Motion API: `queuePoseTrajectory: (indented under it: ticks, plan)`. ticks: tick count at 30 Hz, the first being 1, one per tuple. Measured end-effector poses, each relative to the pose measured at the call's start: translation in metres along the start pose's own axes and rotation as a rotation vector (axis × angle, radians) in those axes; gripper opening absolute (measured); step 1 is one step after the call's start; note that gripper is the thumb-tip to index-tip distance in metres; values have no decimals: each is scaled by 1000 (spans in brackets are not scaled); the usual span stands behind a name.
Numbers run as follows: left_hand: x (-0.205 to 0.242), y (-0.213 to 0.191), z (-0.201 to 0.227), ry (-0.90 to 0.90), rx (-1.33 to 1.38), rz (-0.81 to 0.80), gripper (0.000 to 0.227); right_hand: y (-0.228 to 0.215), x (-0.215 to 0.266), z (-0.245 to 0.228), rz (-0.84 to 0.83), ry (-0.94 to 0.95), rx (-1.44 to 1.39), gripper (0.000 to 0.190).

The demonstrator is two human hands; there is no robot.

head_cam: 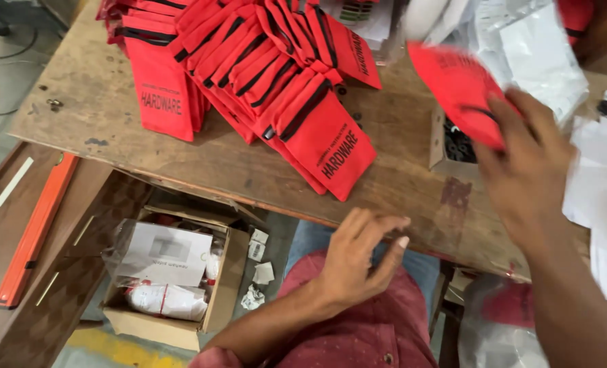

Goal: The person is seen putting black rubber/plastic washers and instruction sheets into red hardware pouches at a workbench.

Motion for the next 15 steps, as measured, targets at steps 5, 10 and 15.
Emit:
queuePoseTrajectory:
  ticks: [5, 10, 15]
  plan:
    - [14, 10, -17, -2, -6, -78, 27, 139, -91, 41, -73, -225, 138, 52]
    - [34, 10, -43, -54, 27, -188, 35, 261, -160, 89, -64, -187, 321, 44]
    - [47, 6, -75, -57, 51, -119, 30, 325, -207, 107, -32, -44, 376, 47]
Point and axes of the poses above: each hand's wrist, its own x-axis away from the middle knuckle, its own y-axis out of the palm, z = x × y, the point moved 5 cm from there along -x, towards the middle knuckle, and after that the axes turned 8 degrees about -z, right-handed, at the moved point
